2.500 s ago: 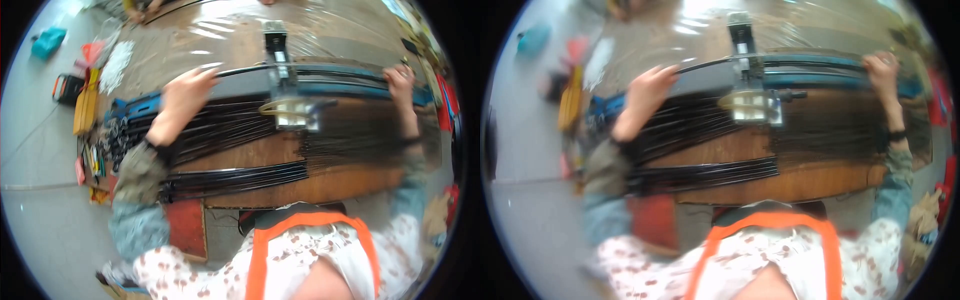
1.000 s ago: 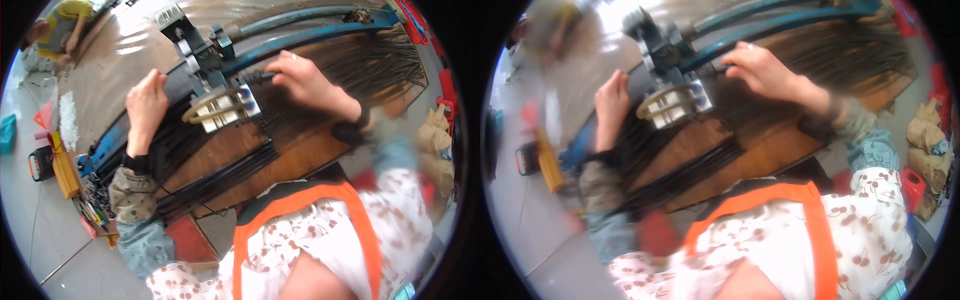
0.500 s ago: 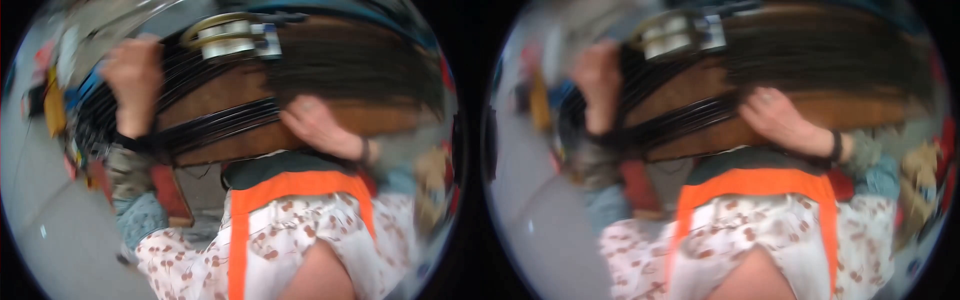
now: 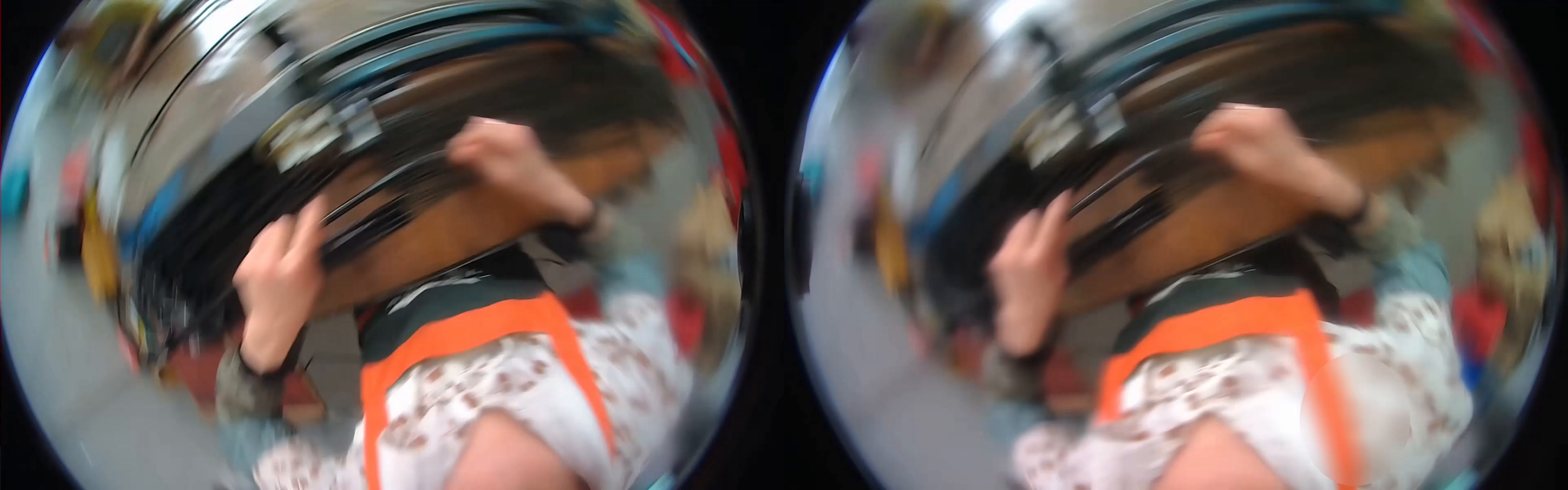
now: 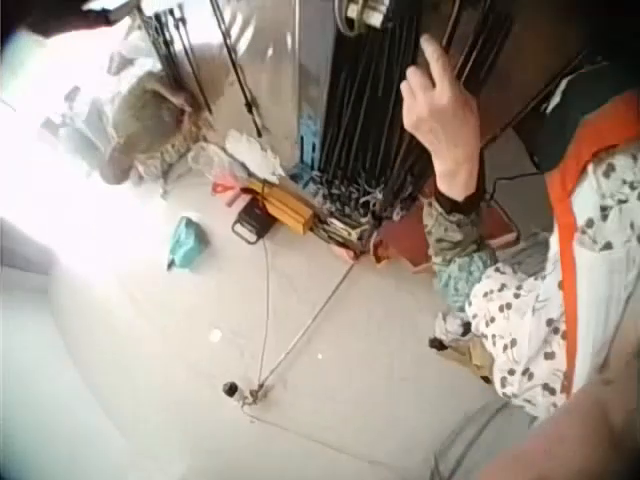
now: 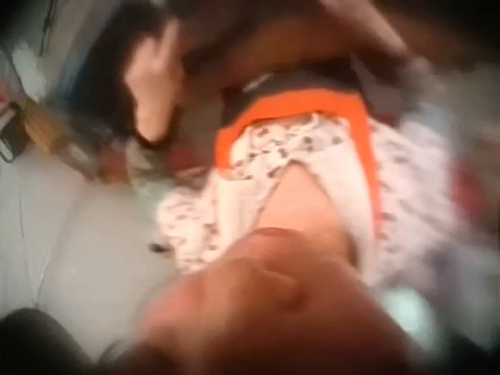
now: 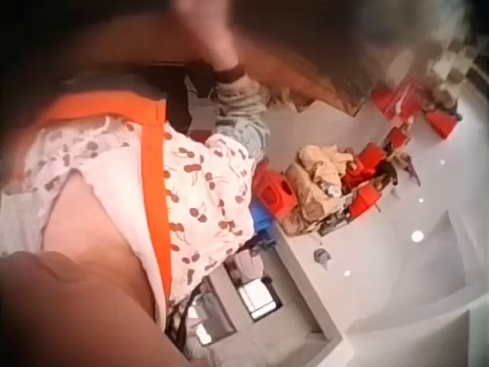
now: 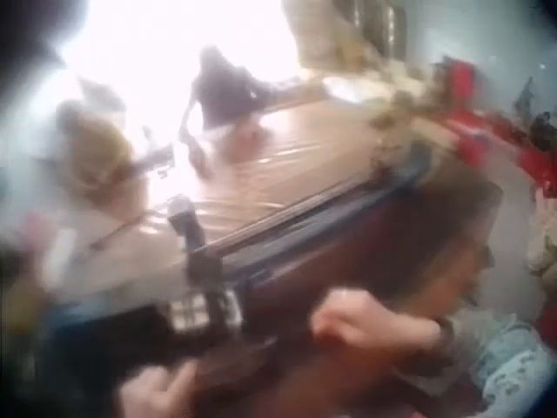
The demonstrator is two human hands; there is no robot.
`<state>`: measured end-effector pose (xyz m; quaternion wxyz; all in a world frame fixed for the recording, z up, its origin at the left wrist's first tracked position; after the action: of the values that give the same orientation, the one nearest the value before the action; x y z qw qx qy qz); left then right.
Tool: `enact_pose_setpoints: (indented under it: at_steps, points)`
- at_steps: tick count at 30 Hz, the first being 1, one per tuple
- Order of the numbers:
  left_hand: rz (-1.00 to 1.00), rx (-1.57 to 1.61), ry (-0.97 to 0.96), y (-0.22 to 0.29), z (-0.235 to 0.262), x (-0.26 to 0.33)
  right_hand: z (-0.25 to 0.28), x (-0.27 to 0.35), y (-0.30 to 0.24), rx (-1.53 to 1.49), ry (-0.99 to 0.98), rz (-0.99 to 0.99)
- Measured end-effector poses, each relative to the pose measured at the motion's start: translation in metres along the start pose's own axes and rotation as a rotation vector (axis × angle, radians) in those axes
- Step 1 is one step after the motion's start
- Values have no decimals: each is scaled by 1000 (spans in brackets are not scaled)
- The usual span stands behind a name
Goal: Processing metal rods by inserting them into a specialized jig or machine for assembly or shaping.
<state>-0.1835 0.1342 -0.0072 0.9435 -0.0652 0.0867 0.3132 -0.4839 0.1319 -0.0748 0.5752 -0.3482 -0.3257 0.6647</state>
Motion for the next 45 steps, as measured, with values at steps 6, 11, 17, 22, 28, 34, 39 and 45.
enact_pose_setpoints:
  at_steps: [6, 11, 17, 22, 28, 34, 39, 45]
  points:
    - [-214, -24, 30, -16, 13, -75, 17, -28, -26, -11, 538, 430]
    - [-292, -123, 117, -55, 40, -98, 62, -22, 10, 324, 737, 458]
    - [-375, -103, 116, -37, 35, -123, 50, -37, -11, 307, 746, 586]
    - [-383, 18, 111, -35, 25, -124, 21, -48, -24, 267, 763, 563]
    - [87, -158, 390, -162, 88, -46, 77, -68, 41, 427, 707, 253]
    - [213, -195, 476, -185, 109, -14, -8, -166, -41, -76, 69, 64]
    - [284, -188, 480, -192, 126, 51, -53, -223, -127, -34, 41, 549]
    - [357, -101, 432, -196, 100, 101, -72, -230, -126, 237, -11, 544]
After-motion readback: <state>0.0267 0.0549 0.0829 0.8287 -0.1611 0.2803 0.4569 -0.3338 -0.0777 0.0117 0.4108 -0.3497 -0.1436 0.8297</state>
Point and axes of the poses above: each hand's wrist, its own x-axis away from the middle knuckle, its own z-axis out of the back of the hand, y = z × x, the point moved 4 cm from there along -x, towards the middle knuckle, and after that the axes turned 14 degrees about -z, right-handed, at the moved point
